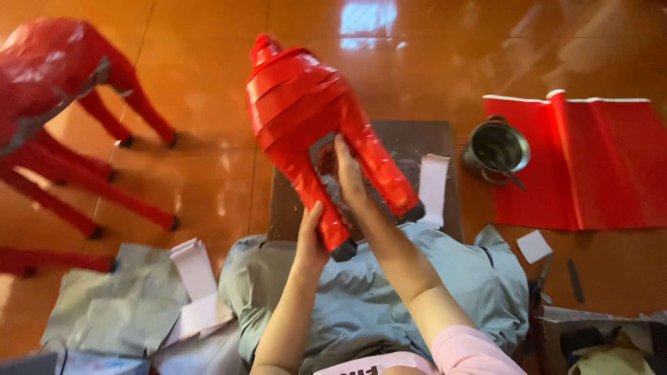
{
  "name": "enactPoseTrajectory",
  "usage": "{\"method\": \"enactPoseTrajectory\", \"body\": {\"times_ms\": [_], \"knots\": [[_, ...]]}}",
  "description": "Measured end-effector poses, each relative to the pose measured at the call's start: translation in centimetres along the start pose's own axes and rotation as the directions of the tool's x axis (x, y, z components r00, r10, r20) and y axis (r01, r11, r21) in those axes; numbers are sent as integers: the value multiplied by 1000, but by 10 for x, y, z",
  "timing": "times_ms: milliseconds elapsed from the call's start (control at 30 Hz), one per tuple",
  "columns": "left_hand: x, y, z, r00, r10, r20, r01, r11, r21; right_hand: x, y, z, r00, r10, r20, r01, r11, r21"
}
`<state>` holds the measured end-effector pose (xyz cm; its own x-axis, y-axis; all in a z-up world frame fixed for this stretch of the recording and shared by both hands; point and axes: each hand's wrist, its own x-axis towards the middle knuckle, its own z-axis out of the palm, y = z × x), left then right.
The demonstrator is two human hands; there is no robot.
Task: Assembling and decorating a red paper horse figure by cutting strips and applying adhesive.
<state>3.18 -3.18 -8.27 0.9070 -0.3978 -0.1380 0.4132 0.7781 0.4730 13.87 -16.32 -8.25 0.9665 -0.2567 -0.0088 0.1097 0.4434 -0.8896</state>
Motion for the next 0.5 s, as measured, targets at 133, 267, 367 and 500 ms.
{"method": "enactPoseTrajectory", "body": {"times_ms": [133,267,367,500], "knots": [[-1,2,-1,999,-9,-47,7,1000,-29,-35,0,-38,979,116,165,-107,992,-59],[0,1,7,999,12,-51,-13,1000,-11,-101,-43,-48,951,211,225,-163,963,-213],[3,-6,3,998,57,22,-58,998,19,-134,-50,-60,933,253,256,-162,931,-328],[10,-12,10,999,50,9,-50,998,24,-160,-77,-48,944,156,291,-19,906,-423]]}}
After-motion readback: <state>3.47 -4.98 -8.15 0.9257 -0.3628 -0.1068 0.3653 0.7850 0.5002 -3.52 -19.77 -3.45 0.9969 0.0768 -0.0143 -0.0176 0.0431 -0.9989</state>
